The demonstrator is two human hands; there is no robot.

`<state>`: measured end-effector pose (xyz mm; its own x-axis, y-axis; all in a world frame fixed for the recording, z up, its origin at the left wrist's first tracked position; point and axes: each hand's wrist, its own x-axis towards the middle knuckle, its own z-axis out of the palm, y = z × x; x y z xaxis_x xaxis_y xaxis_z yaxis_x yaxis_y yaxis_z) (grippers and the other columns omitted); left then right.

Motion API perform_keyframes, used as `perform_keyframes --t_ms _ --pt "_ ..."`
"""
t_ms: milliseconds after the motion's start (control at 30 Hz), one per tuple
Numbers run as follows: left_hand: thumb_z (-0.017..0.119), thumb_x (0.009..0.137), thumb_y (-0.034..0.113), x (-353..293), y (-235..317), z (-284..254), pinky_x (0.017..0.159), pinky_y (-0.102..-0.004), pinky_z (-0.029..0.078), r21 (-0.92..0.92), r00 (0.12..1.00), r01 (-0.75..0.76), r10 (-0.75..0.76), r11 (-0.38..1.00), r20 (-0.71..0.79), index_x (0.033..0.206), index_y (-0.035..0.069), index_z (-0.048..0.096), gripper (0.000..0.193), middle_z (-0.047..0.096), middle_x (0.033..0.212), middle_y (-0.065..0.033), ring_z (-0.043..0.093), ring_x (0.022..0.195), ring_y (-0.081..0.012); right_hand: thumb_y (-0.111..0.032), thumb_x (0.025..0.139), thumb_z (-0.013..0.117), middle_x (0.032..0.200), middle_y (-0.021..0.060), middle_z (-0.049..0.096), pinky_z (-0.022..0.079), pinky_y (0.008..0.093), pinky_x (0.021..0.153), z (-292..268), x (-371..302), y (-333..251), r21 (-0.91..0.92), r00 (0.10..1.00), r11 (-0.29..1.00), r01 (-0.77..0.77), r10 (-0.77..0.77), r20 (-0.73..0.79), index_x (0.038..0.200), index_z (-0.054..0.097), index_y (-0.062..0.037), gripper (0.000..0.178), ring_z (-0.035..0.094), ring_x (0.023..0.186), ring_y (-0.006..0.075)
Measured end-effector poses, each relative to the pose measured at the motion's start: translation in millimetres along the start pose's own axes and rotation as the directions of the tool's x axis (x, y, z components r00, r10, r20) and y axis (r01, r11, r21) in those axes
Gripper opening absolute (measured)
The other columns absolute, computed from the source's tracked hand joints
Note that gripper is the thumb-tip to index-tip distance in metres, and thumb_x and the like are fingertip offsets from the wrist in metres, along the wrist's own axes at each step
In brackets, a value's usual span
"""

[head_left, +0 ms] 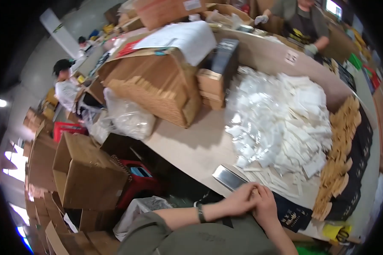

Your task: Packaging small white packets into cardboard sleeves using a scoop tool.

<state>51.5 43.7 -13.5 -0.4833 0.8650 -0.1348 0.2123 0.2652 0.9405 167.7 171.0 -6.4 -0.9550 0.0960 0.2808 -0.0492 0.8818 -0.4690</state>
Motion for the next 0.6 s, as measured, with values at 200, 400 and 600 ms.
perform_keyframes --t_ms 200,400,600 --pt "0.073 0.088 0.033 -8 20 -40 0.088 -0.0400 0.050 -0.033 0.996 -0.006 0.009 0.999 0.094 0.140 0.002 0.043 0.068 0.059 0.114 -0.0172 0.060 0.104 -0.0307 -0.013 0.068 0.076 0.115 0.0204 0.059 0.049 0.0475 0.093 -16 -5 -5 -0.046 1.000 0.999 -0.002 0.001 -0.009 0.106 0.062 -0.0021 0.043 0.057 0.105 0.0402" --pt "0.071 0.076 0.022 13 -39 -79 0.073 -0.0483 0.049 0.619 0.796 -0.603 0.426 0.503 0.430 0.116 0.008 0.060 0.044 0.063 0.085 -0.0125 0.063 0.082 -0.0350 -0.019 0.071 0.075 0.090 0.0173 0.060 0.050 0.0466 0.069 -38 22 -28 0.084 0.979 0.995 -0.044 0.026 0.203 0.095 0.070 -0.0122 0.026 0.061 0.082 0.0371" --pt "0.075 0.076 0.017 9 9 -114 0.071 -0.0376 0.050 0.423 0.993 0.116 -0.117 0.898 -0.025 0.097 0.002 0.058 0.031 0.064 0.087 -0.0124 0.064 0.082 -0.0283 -0.013 0.072 0.078 0.098 0.0155 0.060 0.050 0.0441 0.076 -177 9 94 -0.324 0.970 0.914 -0.243 0.217 -0.113 0.076 0.067 -0.0081 0.013 0.060 0.095 0.0355"
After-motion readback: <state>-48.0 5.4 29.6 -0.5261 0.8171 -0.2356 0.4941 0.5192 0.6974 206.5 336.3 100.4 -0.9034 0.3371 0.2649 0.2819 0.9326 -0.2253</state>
